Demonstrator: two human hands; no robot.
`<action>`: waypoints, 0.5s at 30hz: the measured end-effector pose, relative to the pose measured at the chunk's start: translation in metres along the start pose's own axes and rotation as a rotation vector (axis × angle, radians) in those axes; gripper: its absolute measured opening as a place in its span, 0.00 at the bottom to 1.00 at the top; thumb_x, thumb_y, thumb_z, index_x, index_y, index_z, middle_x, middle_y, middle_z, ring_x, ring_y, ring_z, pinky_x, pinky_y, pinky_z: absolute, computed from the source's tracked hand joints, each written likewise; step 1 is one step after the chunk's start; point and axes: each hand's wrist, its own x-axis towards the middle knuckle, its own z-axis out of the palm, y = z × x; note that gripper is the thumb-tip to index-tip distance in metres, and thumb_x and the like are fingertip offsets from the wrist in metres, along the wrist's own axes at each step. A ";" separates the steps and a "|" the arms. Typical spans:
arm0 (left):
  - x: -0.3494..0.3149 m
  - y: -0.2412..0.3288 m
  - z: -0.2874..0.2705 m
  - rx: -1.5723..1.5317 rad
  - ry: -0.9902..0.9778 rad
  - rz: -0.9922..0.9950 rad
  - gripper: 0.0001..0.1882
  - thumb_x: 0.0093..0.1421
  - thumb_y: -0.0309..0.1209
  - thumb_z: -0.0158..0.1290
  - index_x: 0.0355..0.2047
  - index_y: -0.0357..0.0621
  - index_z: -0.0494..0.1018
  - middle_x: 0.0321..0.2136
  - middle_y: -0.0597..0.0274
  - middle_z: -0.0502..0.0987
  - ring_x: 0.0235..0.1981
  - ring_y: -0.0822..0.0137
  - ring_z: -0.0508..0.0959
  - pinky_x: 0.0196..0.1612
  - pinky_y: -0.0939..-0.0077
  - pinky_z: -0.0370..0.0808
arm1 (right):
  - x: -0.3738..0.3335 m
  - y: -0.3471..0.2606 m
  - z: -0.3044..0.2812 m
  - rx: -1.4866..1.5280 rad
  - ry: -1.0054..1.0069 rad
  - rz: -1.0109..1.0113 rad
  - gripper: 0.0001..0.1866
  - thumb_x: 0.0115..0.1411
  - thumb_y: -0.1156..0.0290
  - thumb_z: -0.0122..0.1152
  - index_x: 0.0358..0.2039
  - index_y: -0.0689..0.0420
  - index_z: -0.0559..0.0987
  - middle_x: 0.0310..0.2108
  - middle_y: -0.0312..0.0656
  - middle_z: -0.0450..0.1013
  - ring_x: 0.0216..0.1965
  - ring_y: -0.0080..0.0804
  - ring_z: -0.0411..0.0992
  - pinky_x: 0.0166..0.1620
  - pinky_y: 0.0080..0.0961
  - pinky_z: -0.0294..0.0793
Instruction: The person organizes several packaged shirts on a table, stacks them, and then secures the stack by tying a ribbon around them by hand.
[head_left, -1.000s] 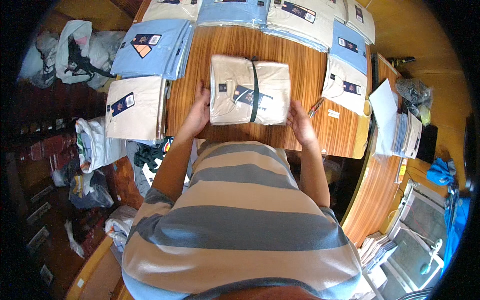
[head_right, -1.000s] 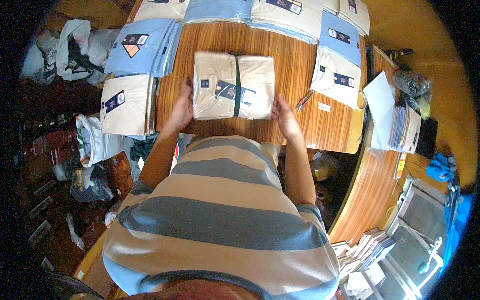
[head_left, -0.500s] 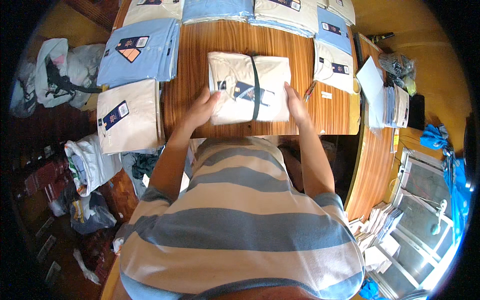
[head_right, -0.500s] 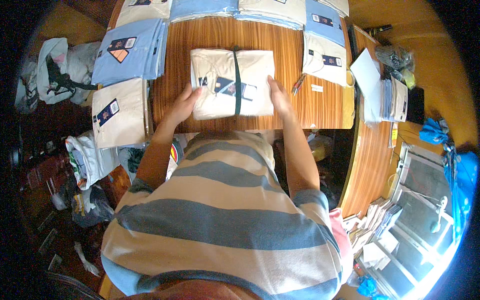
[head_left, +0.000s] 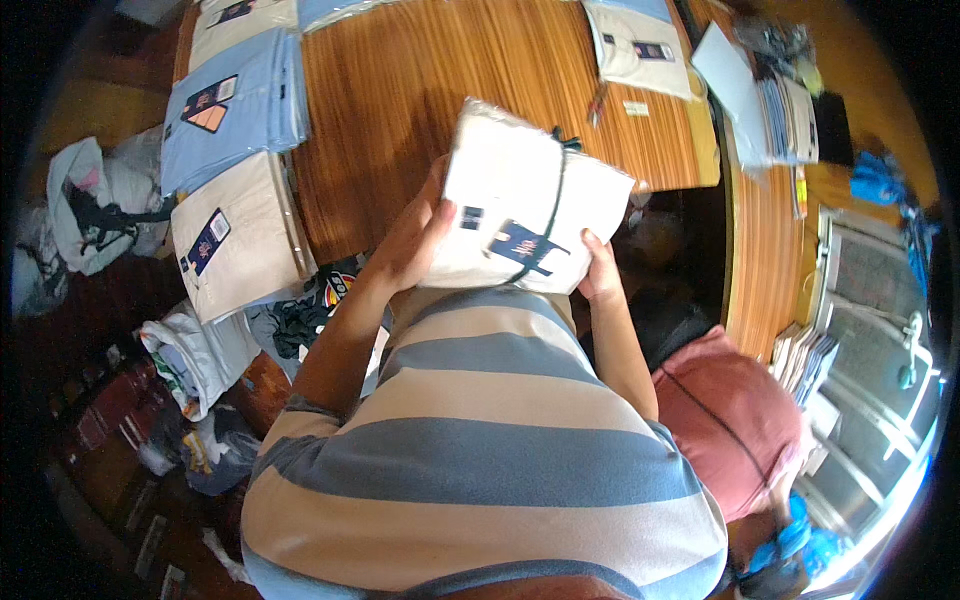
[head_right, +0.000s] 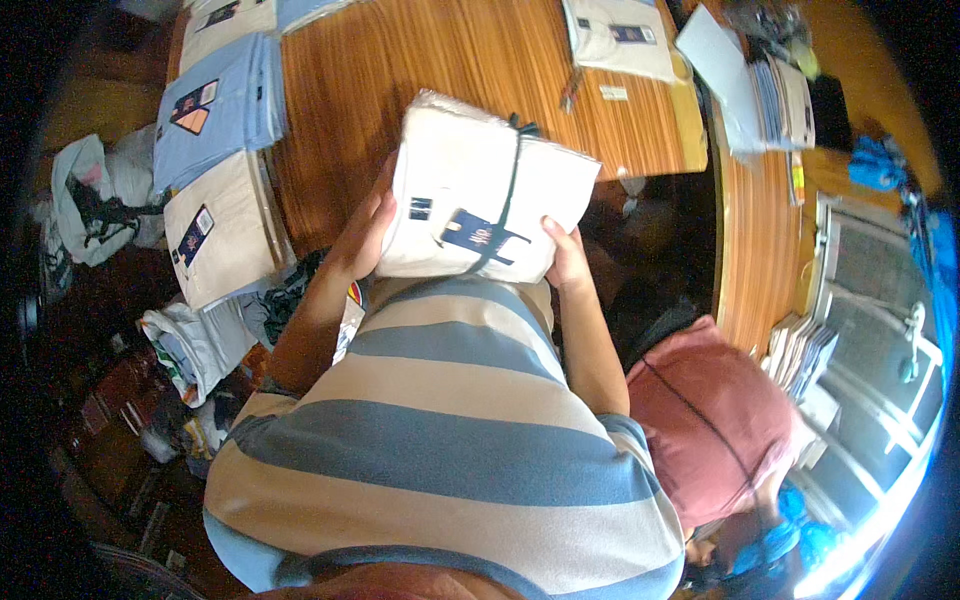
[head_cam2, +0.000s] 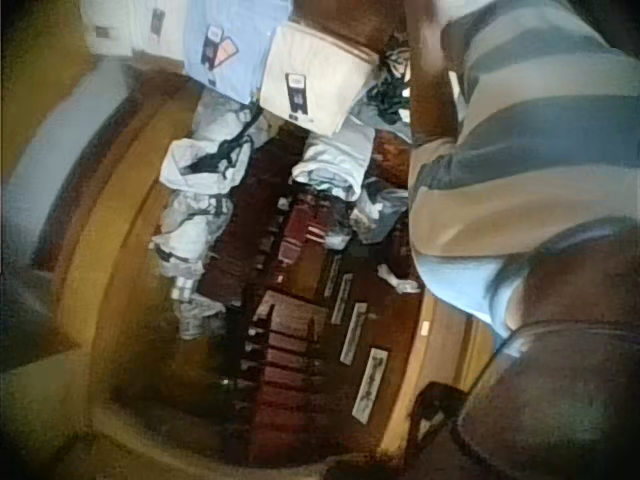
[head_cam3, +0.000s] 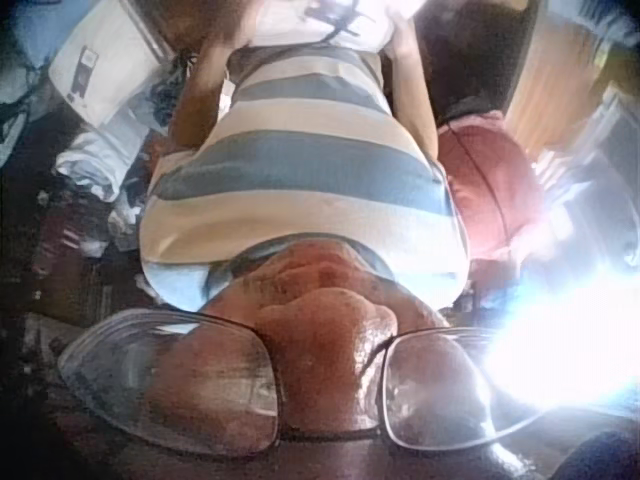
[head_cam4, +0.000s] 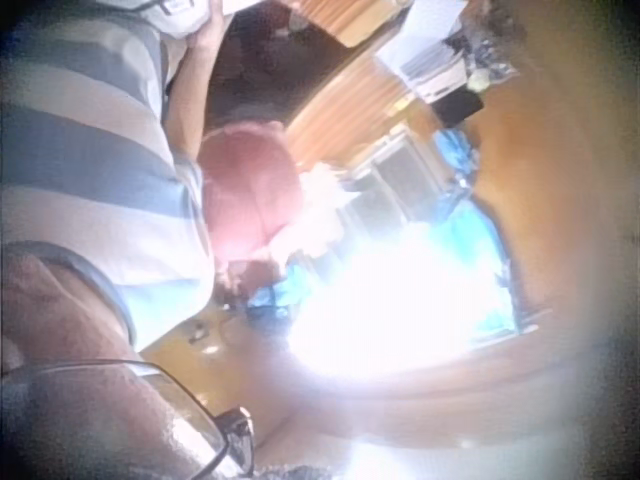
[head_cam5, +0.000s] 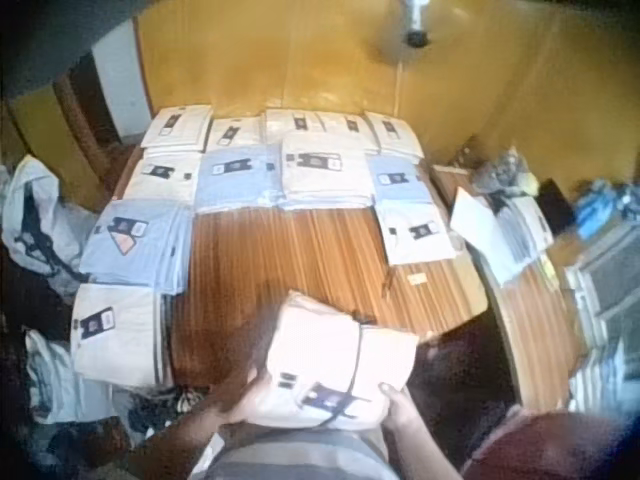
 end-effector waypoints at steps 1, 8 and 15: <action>-0.004 0.010 0.004 -0.146 -0.111 0.061 0.45 0.72 0.64 0.33 0.75 0.40 0.52 0.70 0.48 0.62 0.71 0.55 0.61 0.72 0.58 0.56 | -0.005 0.009 -0.032 0.081 -0.053 0.022 0.45 0.59 0.49 0.68 0.69 0.62 0.63 0.63 0.51 0.71 0.62 0.51 0.70 0.66 0.48 0.70; 0.037 -0.083 -0.015 1.010 0.140 0.235 0.36 0.67 0.58 0.55 0.69 0.54 0.67 0.70 0.50 0.64 0.71 0.48 0.63 0.68 0.50 0.65 | -0.065 0.064 -0.123 0.605 -0.035 0.020 0.42 0.60 0.42 0.64 0.65 0.61 0.70 0.55 0.49 0.77 0.52 0.48 0.78 0.54 0.47 0.80; 0.034 -0.148 -0.031 1.383 0.179 0.279 0.35 0.69 0.60 0.48 0.72 0.64 0.63 0.73 0.51 0.57 0.74 0.46 0.54 0.74 0.49 0.53 | -0.135 0.218 -0.256 0.533 0.190 0.144 0.42 0.60 0.41 0.63 0.65 0.60 0.70 0.55 0.48 0.77 0.51 0.48 0.78 0.56 0.47 0.78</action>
